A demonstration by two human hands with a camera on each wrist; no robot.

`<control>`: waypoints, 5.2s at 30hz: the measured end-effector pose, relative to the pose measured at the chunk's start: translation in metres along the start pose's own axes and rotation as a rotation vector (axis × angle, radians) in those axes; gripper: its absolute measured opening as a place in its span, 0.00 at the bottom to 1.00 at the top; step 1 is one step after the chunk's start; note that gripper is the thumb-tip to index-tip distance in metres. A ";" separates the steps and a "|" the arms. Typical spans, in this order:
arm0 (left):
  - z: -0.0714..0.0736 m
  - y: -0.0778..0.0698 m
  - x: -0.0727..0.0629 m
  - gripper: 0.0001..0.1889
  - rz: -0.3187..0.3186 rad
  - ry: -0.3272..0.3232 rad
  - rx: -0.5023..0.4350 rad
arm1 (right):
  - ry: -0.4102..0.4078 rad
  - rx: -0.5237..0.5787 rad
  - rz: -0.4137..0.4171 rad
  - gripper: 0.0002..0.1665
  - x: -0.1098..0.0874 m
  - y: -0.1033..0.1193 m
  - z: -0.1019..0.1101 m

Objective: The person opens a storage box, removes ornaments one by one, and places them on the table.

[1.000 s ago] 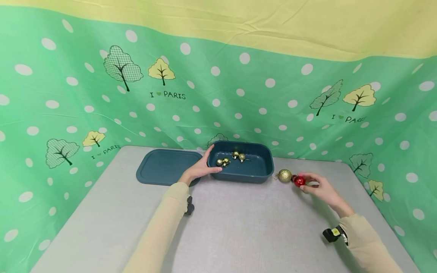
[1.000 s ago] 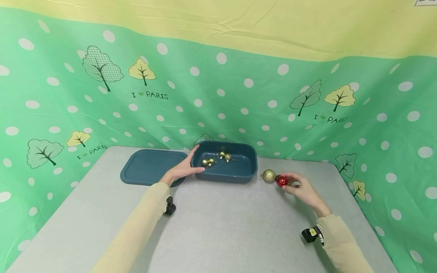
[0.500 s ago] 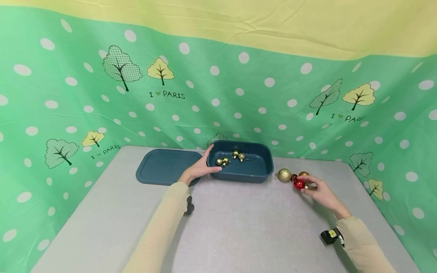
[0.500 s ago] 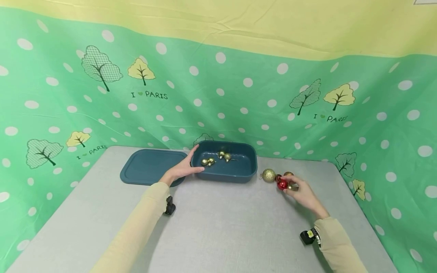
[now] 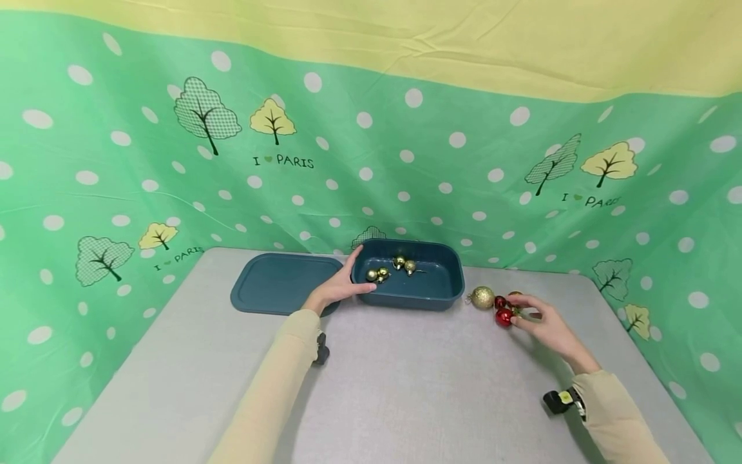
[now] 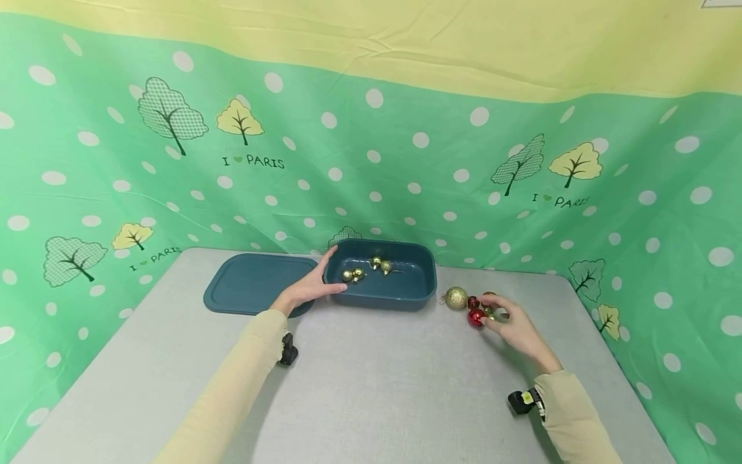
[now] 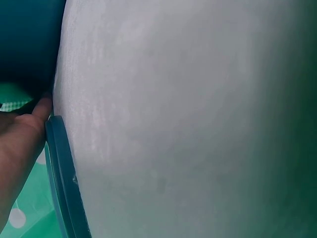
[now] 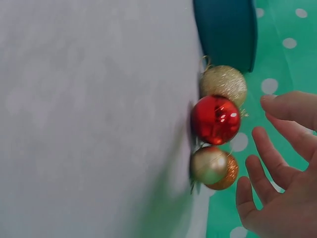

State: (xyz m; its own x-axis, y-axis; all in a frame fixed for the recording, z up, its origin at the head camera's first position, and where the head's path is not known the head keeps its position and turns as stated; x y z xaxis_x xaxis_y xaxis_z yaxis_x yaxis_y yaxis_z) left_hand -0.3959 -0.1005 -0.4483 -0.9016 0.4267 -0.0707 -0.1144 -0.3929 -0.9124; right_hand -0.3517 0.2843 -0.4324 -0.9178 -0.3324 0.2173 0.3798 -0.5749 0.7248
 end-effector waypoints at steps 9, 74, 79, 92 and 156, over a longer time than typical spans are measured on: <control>-0.001 -0.001 -0.001 0.53 -0.005 -0.002 -0.003 | -0.034 0.093 0.080 0.23 0.004 0.020 -0.004; 0.004 0.040 0.020 0.55 0.019 -0.080 0.016 | 0.375 0.316 0.104 0.22 0.132 0.125 -0.173; 0.004 0.039 0.018 0.54 0.018 -0.076 0.006 | 0.374 0.291 0.088 0.22 0.139 0.124 -0.181; 0.002 0.029 0.015 0.54 0.010 -0.034 0.006 | 0.362 0.323 0.022 0.22 0.157 0.121 -0.186; 0.002 0.033 0.019 0.54 -0.009 -0.062 -0.006 | 0.444 0.296 -0.057 0.20 0.166 0.097 -0.219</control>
State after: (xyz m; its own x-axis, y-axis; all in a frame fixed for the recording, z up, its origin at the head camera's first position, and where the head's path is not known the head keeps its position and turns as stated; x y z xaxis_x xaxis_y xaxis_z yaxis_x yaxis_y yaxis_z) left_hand -0.4182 -0.1071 -0.4787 -0.9249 0.3785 -0.0375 -0.1202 -0.3843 -0.9153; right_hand -0.4423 0.0094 -0.4694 -0.7745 -0.6276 -0.0787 0.2225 -0.3869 0.8949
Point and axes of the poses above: each hand's wrist, its own x-axis towards the middle knuckle, its own z-axis out of the back of the hand, y = z × x, the point moved 10 cm from there along x, towards the middle knuckle
